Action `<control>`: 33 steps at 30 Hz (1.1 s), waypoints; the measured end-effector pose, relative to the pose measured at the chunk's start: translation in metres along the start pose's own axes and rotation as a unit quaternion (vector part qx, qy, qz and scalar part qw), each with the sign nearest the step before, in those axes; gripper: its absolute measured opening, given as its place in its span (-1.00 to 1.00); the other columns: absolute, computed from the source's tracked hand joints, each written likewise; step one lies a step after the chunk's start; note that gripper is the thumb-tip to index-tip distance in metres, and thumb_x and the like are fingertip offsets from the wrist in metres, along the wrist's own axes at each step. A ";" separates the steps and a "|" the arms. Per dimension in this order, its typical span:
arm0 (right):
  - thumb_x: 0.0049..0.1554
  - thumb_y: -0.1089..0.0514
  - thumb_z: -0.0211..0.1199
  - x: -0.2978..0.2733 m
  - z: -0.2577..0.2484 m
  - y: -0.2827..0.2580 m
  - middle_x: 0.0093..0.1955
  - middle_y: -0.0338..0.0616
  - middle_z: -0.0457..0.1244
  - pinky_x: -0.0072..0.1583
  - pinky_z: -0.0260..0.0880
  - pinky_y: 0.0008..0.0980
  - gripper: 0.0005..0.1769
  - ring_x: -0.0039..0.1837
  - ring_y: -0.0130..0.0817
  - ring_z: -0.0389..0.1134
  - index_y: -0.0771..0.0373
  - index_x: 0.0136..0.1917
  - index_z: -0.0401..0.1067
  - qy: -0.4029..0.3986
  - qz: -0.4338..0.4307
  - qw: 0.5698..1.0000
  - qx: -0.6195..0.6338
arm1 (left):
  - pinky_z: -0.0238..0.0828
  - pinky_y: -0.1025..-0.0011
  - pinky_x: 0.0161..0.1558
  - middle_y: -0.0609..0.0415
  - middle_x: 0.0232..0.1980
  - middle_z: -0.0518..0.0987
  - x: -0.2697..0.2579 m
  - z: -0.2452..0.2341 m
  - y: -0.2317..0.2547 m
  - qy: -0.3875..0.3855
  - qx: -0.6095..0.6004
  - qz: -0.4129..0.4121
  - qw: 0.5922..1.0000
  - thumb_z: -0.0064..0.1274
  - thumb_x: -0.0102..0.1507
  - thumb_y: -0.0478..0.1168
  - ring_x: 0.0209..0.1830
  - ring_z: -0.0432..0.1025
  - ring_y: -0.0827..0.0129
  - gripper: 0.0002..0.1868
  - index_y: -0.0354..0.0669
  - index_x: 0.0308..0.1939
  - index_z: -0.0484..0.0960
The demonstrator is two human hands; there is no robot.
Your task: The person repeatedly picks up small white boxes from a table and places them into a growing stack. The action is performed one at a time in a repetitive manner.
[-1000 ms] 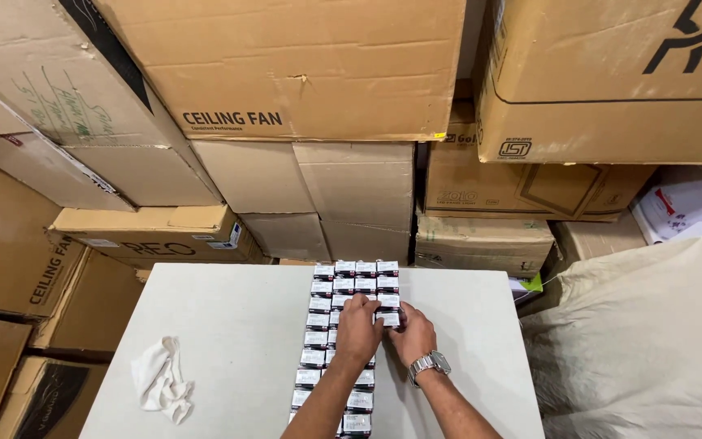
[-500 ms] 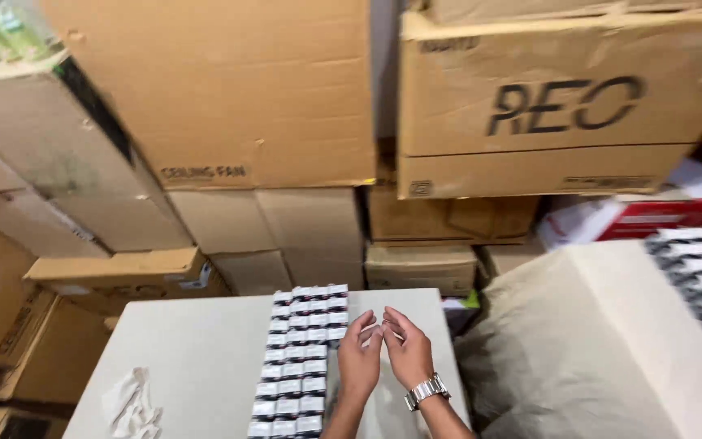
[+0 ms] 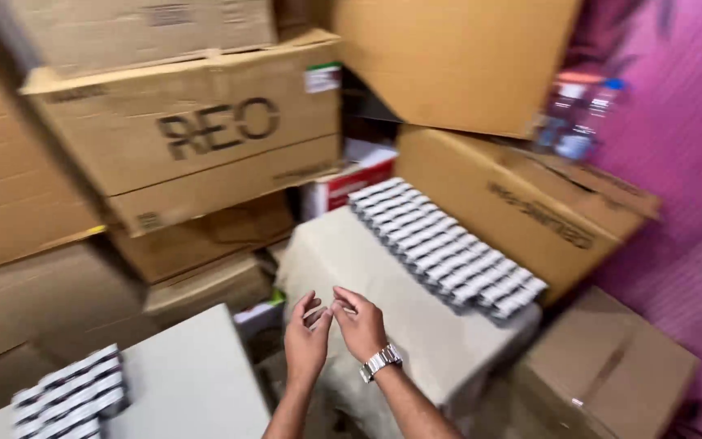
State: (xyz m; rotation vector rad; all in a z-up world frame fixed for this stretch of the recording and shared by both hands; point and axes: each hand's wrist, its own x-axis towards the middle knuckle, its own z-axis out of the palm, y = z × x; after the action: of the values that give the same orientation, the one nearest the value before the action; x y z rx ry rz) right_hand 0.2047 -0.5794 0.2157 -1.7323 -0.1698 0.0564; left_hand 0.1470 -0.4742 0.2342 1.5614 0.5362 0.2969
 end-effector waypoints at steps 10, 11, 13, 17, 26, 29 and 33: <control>0.08 0.08 0.32 0.036 -0.215 0.092 0.30 -0.01 0.32 0.42 0.22 -0.22 -0.53 0.33 -0.10 0.34 0.19 0.27 0.50 0.201 -0.074 0.936 -0.279 | 0.51 0.48 0.05 0.09 0.14 0.68 0.003 0.225 -0.073 -0.133 0.039 0.082 0.987 0.10 0.25 -0.16 -0.13 0.62 0.44 -0.52 -0.05 0.27 0.56; 0.10 0.08 0.30 0.038 -0.224 0.098 0.39 -0.01 0.26 0.45 0.20 -0.17 -0.46 0.39 -0.07 0.30 0.19 0.34 0.44 0.194 -0.033 0.939 -0.283 | 0.46 0.44 0.14 0.09 0.19 0.67 -0.002 0.235 -0.070 -0.151 0.063 0.065 0.984 0.04 0.27 -0.12 -0.02 0.61 0.39 -0.52 -0.06 0.28 0.56; 0.11 0.08 0.29 0.043 -0.238 0.112 0.47 0.00 0.20 0.48 0.17 -0.13 -0.40 0.45 -0.04 0.25 0.20 0.41 0.37 0.185 0.010 0.940 -0.285 | 0.40 0.40 0.24 0.09 0.25 0.66 -0.001 0.255 -0.076 -0.169 0.090 0.046 0.980 -0.02 0.29 -0.08 0.09 0.60 0.33 -0.52 -0.07 0.29 0.57; 0.10 0.09 0.28 0.047 -0.248 0.131 0.41 0.03 0.25 0.46 0.27 -0.11 -0.39 0.47 0.00 0.27 0.21 0.42 0.38 0.171 0.020 0.934 -0.313 | 0.49 0.23 0.26 -0.06 0.35 0.55 0.025 0.288 -0.120 -0.235 0.085 0.000 0.968 -0.06 0.37 -0.10 0.26 0.52 0.12 -0.54 0.02 0.37 0.52; -0.01 0.19 0.36 0.043 -0.250 0.126 0.30 0.00 0.26 0.42 0.28 -0.12 -0.32 0.41 0.03 0.30 0.15 0.40 0.41 0.151 0.007 0.935 -0.320 | 0.47 0.17 0.27 -0.19 0.35 0.46 0.015 0.279 -0.105 -0.238 0.056 -0.024 0.969 -0.06 0.34 -0.16 0.25 0.51 -0.01 -0.41 -0.15 0.47 0.35; -0.06 0.25 0.42 0.045 -0.247 0.126 0.20 -0.05 0.29 0.34 0.37 -0.20 -0.29 0.31 -0.03 0.37 0.17 0.39 0.43 0.129 0.010 0.942 -0.309 | 0.52 0.20 0.19 -0.19 0.24 0.48 0.010 0.267 -0.097 -0.229 0.044 -0.025 0.972 -0.06 0.30 -0.24 0.13 0.56 0.06 -0.40 -0.26 0.46 0.35; -0.13 0.22 0.53 0.050 -0.231 0.121 0.12 -0.18 0.33 0.21 0.48 -0.36 -0.32 0.18 -0.21 0.45 0.06 0.29 0.55 0.107 0.011 0.945 -0.309 | 0.56 0.23 0.11 -0.18 0.13 0.45 0.013 0.242 -0.088 -0.206 0.045 -0.009 0.977 -0.02 0.27 -0.30 0.04 0.59 0.04 -0.44 -0.29 0.39 0.43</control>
State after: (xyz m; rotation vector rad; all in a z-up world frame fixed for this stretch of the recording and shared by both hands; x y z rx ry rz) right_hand 0.2946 -0.8171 0.1389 -2.3506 -0.0022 -0.1873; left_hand 0.2656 -0.6776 0.1285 1.6484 0.2403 -0.0695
